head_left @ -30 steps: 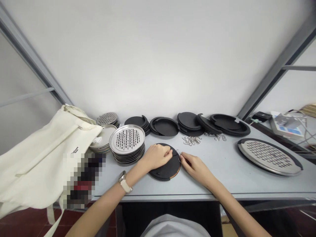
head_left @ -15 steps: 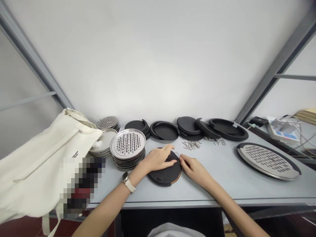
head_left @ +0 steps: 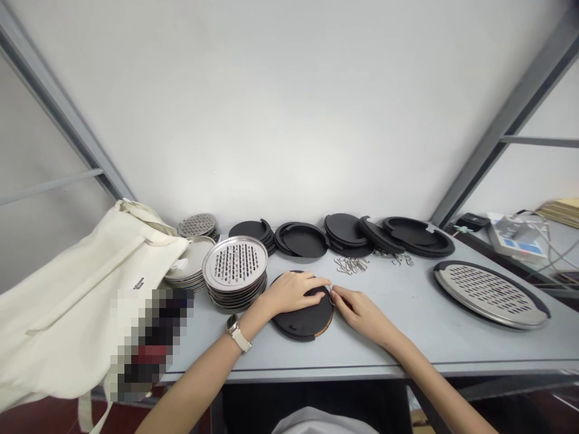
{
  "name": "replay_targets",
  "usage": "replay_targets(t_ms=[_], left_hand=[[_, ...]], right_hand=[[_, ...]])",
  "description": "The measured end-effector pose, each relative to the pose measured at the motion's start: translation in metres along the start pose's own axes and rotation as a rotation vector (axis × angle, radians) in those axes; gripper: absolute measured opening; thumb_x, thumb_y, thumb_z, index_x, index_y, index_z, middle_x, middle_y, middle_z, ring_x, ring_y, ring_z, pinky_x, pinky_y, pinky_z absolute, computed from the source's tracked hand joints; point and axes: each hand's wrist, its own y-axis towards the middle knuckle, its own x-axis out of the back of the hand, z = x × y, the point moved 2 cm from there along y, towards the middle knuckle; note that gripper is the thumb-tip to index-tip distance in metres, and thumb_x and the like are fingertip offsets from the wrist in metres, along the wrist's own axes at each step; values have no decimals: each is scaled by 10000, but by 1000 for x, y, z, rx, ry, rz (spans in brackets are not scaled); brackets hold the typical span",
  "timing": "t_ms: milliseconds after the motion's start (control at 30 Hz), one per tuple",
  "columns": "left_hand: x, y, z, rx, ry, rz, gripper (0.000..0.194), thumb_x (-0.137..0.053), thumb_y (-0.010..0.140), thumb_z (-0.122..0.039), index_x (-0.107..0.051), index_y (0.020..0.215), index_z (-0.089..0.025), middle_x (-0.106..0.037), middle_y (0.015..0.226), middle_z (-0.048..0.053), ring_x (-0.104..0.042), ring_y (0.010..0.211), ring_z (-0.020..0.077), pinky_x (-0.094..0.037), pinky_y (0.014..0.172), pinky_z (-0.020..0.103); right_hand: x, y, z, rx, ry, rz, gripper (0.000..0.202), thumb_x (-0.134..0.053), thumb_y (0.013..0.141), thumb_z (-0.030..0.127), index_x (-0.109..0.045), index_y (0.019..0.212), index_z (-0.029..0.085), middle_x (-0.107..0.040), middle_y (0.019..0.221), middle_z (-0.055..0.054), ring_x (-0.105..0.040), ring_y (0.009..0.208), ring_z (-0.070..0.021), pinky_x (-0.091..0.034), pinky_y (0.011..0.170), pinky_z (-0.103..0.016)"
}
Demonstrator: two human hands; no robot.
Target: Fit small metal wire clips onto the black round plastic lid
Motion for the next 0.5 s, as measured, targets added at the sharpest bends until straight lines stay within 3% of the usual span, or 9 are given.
replay_targets(t_ms=[267, 500], left_hand=[[-4, 2, 3, -4, -102, -6, 357, -450, 942, -382, -531, 1276, -283, -659, 1122, 15, -632, 978, 196, -454, 846, 269], [-11, 6, 8, 40, -56, 30, 346, -490, 912, -409, -583, 1231, -311, -703, 1002, 15, -663, 859, 194, -449, 751, 249]], right_hand=[[-2, 0, 0, -8, -15, -31, 355, -287, 978, 345, -513, 748, 197, -632, 711, -27, -547, 602, -154, -350, 569, -250], [-3, 1, -2, -40, -65, -22, 406, -262, 978, 358, -546, 739, 193, -628, 675, -32, -554, 594, -167, -349, 582, -263]])
